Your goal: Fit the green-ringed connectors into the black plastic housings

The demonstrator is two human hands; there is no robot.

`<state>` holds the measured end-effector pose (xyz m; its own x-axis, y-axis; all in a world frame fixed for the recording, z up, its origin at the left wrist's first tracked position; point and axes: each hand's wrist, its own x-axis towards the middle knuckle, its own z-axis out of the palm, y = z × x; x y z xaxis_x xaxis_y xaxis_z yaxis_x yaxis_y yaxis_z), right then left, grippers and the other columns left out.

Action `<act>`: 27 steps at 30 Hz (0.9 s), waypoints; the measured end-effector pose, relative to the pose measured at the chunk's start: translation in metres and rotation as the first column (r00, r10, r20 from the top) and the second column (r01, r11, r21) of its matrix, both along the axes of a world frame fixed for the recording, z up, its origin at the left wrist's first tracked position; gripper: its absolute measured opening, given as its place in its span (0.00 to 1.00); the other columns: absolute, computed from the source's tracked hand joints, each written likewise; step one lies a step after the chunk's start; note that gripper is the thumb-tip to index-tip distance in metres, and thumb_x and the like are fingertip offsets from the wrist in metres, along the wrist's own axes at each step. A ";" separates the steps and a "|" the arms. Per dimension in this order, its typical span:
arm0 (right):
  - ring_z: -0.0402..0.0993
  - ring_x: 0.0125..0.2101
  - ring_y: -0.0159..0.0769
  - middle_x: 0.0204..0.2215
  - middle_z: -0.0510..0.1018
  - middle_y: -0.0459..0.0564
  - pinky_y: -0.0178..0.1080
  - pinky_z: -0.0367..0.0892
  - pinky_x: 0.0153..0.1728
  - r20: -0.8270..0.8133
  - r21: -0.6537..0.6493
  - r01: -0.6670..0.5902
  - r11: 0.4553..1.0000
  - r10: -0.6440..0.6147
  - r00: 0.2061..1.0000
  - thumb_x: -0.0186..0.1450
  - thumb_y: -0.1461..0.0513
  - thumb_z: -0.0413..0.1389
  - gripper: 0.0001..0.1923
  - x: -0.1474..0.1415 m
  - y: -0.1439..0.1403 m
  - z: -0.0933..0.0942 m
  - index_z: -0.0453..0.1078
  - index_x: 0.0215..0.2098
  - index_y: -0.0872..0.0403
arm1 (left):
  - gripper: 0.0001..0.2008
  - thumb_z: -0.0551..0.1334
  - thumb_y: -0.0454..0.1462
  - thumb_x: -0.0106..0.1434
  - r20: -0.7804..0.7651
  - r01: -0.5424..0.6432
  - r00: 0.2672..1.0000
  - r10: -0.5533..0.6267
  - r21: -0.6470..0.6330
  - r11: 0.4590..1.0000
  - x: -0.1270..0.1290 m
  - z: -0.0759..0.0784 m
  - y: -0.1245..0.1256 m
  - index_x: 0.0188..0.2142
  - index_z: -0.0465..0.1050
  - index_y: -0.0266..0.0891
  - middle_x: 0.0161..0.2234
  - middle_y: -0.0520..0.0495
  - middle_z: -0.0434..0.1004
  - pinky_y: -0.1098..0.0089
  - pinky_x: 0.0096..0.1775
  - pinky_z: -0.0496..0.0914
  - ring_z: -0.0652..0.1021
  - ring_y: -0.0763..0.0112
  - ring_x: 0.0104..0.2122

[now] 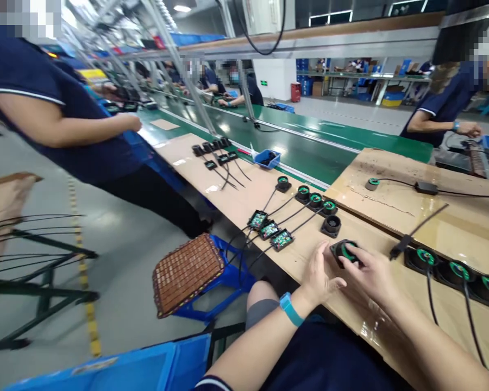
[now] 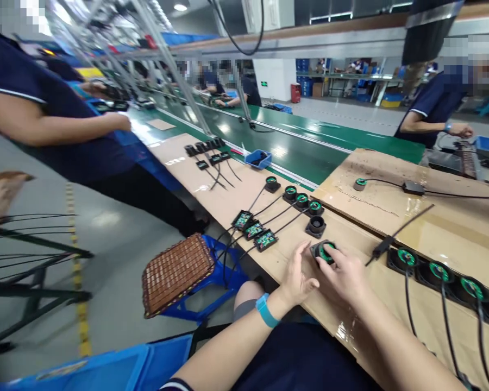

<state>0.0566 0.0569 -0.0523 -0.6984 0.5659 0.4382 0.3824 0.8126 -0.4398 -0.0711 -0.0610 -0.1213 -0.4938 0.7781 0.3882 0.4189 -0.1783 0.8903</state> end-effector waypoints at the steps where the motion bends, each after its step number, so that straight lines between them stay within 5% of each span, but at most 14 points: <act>1: 0.81 0.39 0.45 0.49 0.80 0.59 0.44 0.79 0.42 -0.050 0.052 0.049 0.997 -0.046 0.998 0.67 0.51 0.59 0.18 0.002 0.002 -0.002 0.79 0.48 0.54 | 0.52 0.57 0.67 0.58 0.029 -0.025 0.999 0.024 0.026 0.999 -0.001 0.001 -0.001 0.69 0.49 0.35 0.65 0.27 0.59 0.45 0.65 0.61 0.64 0.44 0.66; 4: 0.82 0.41 0.50 0.47 0.80 0.63 0.47 0.80 0.43 0.004 0.124 0.042 0.991 -0.042 0.999 0.70 0.51 0.54 0.21 0.005 0.003 -0.012 0.81 0.45 0.56 | 0.44 0.46 0.66 0.65 0.119 -0.098 0.989 0.093 0.043 0.994 -0.004 0.003 -0.003 0.67 0.52 0.36 0.63 0.27 0.62 0.46 0.64 0.63 0.67 0.47 0.63; 7: 0.82 0.39 0.50 0.46 0.81 0.63 0.50 0.80 0.41 0.170 0.125 -0.051 0.991 0.029 0.985 0.71 0.50 0.49 0.23 0.004 0.003 -0.016 0.82 0.43 0.55 | 0.41 0.46 0.64 0.67 0.149 -0.110 0.983 0.103 0.036 0.993 -0.004 0.005 -0.003 0.66 0.54 0.37 0.62 0.28 0.64 0.47 0.63 0.64 0.69 0.48 0.62; 11: 0.82 0.38 0.48 0.52 0.78 0.61 0.46 0.80 0.40 0.058 0.182 0.077 0.980 -0.088 0.994 0.70 0.48 0.53 0.22 0.005 0.007 -0.016 0.81 0.47 0.53 | 0.40 0.48 0.64 0.66 0.157 -0.117 0.981 0.111 0.028 0.993 -0.004 0.005 -0.003 0.64 0.58 0.37 0.60 0.28 0.66 0.47 0.62 0.66 0.70 0.48 0.60; 14: 0.82 0.35 0.47 0.47 0.81 0.59 0.46 0.80 0.37 0.167 0.192 0.013 0.981 -0.045 0.985 0.71 0.49 0.50 0.22 0.005 0.014 -0.023 0.82 0.43 0.52 | 0.40 0.48 0.64 0.66 0.162 -0.120 0.980 0.113 0.032 0.992 -0.005 0.005 -0.001 0.63 0.59 0.37 0.59 0.29 0.68 0.47 0.61 0.67 0.71 0.49 0.59; 20: 0.82 0.38 0.45 0.51 0.78 0.61 0.43 0.79 0.41 0.090 0.115 0.092 0.989 -0.103 0.991 0.71 0.51 0.53 0.20 0.008 0.007 -0.018 0.80 0.49 0.54 | 0.36 0.49 0.61 0.68 0.149 -0.112 0.983 0.110 0.009 0.994 -0.006 -0.003 -0.001 0.62 0.59 0.38 0.59 0.30 0.68 0.48 0.60 0.67 0.72 0.51 0.59; 27: 0.79 0.40 0.44 0.48 0.78 0.61 0.43 0.74 0.43 0.467 -0.063 0.060 0.996 -0.023 0.884 0.72 0.56 0.53 0.17 -0.010 -0.003 -0.012 0.75 0.53 0.55 | 0.34 0.49 0.60 0.70 0.119 -0.076 0.990 0.072 0.023 0.997 -0.010 -0.011 0.001 0.61 0.60 0.37 0.58 0.31 0.68 0.49 0.59 0.68 0.73 0.52 0.57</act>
<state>0.0466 0.0541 -0.0640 -0.7867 0.6168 0.0245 0.5906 0.7636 -0.2610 -0.0808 -0.0597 -0.1324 -0.5932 0.7274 0.3451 0.3247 -0.1761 0.9293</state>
